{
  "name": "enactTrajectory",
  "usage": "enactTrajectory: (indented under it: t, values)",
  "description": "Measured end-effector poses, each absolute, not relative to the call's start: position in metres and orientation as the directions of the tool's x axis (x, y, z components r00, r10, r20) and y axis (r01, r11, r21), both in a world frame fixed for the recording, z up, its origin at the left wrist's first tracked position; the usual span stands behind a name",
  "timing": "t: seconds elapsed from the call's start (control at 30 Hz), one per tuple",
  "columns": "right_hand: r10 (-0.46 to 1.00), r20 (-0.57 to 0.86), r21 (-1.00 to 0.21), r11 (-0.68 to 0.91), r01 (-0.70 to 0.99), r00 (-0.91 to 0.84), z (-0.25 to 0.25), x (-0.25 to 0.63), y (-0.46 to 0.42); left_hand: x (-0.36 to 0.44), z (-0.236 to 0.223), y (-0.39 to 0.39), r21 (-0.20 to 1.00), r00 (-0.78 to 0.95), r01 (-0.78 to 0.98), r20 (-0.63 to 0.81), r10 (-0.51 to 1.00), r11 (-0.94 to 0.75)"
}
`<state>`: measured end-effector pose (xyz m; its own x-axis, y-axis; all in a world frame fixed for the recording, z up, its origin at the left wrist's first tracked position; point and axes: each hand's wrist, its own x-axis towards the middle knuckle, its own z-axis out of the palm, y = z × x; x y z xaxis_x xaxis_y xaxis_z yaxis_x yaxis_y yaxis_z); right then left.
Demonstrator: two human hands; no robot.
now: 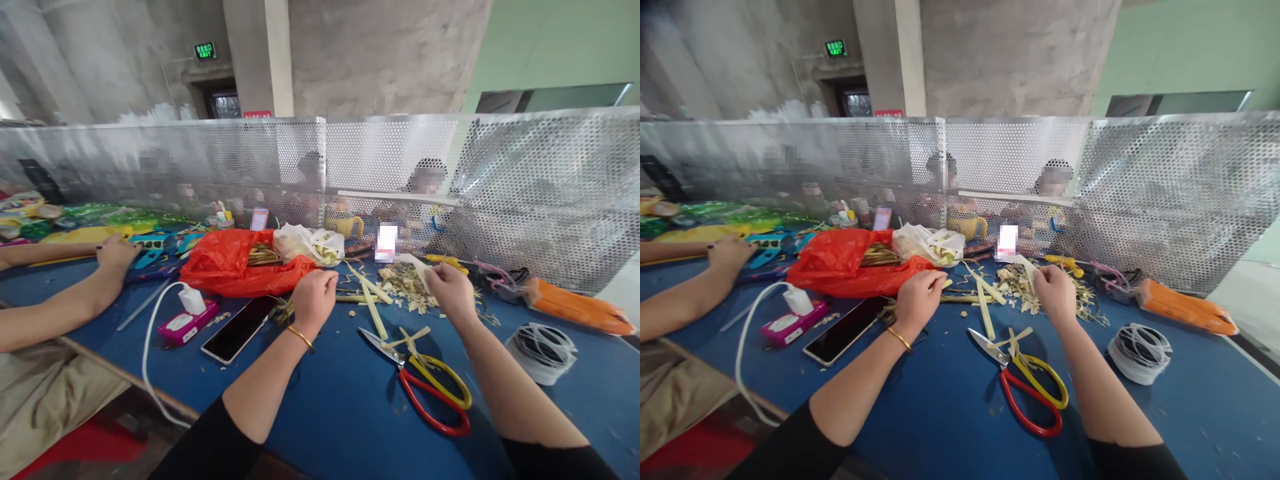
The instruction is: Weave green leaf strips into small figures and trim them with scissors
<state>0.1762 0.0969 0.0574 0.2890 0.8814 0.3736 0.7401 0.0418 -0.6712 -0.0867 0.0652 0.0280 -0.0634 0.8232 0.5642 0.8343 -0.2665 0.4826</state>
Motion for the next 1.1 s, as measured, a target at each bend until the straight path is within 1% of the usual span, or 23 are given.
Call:
enactTrajectory:
  t: [0.03,0.1,0.13,0.17,0.2,0.23,0.27,0.3,0.33,0.43,0.57,0.77,0.83,0.97,1.1]
  values:
    - [0.878,0.378,-0.715,0.076,0.695,0.293,0.063,0.171,0.090,-0.079,0.030,0.060,0.595,-0.076,0.736,0.547,0.834,-0.324]
    - [0.897,0.363,-0.787,0.152,0.598,0.251,0.070,0.158,0.073,-0.061,0.034,0.048,0.800,-0.025,0.474,0.429,0.903,-0.367]
    - [0.912,0.350,-0.813,0.181,0.553,0.215,0.071,0.151,0.063,-0.052,0.036,0.043,0.890,0.034,0.306,0.346,0.938,-0.339]
    - [0.926,0.336,-0.830,0.205,0.519,0.172,0.070,0.145,0.052,-0.044,0.038,0.037,0.956,0.094,0.130,0.254,0.963,-0.264]
    - [0.942,0.313,-0.854,0.220,0.472,0.126,0.068,0.140,0.041,-0.036,0.040,0.032,0.984,0.157,-0.023,0.177,0.972,-0.175]
    - [0.970,0.238,-0.909,0.207,0.363,0.044,0.064,0.135,0.031,-0.029,0.041,0.027,0.986,0.244,-0.130,0.130,0.961,-0.101]
    - [0.982,0.191,-0.941,0.184,0.282,-0.004,0.058,0.132,0.022,-0.022,0.041,0.023,0.979,0.295,-0.194,0.121,0.948,-0.065]
    - [0.988,0.151,-0.958,0.156,0.242,-0.040,0.052,0.129,0.014,-0.017,0.041,0.019,0.969,0.314,-0.244,0.117,0.942,-0.039]
    - [0.990,0.129,-0.966,0.137,0.221,-0.052,0.046,0.128,0.007,-0.012,0.039,0.017,0.960,0.297,-0.280,0.096,0.950,-0.010]
    - [0.987,0.143,-0.955,0.156,0.251,-0.067,0.029,0.125,-0.008,-0.004,0.031,0.014,0.944,0.171,-0.326,0.005,0.985,0.052]
    - [0.978,0.149,-0.920,0.190,0.344,-0.143,0.023,0.122,-0.018,-0.008,0.020,0.020,0.951,0.074,-0.296,-0.070,0.995,0.089]
    - [0.961,0.196,-0.793,0.272,0.545,-0.194,0.026,0.123,-0.024,-0.015,0.018,0.029,0.947,-0.027,-0.321,-0.043,0.999,0.032]
    - [0.959,0.208,-0.769,0.283,0.573,-0.194,0.027,0.122,-0.025,-0.014,0.019,0.029,0.948,-0.050,-0.319,-0.029,0.998,0.011]
    - [0.956,0.227,-0.759,0.292,0.582,-0.185,0.028,0.120,-0.026,-0.013,0.019,0.027,0.941,-0.068,-0.337,-0.028,0.997,0.004]
    - [0.924,0.352,-0.675,0.359,0.645,-0.146,0.028,0.122,-0.027,-0.014,0.018,0.028,0.942,-0.075,-0.335,-0.033,0.997,0.006]
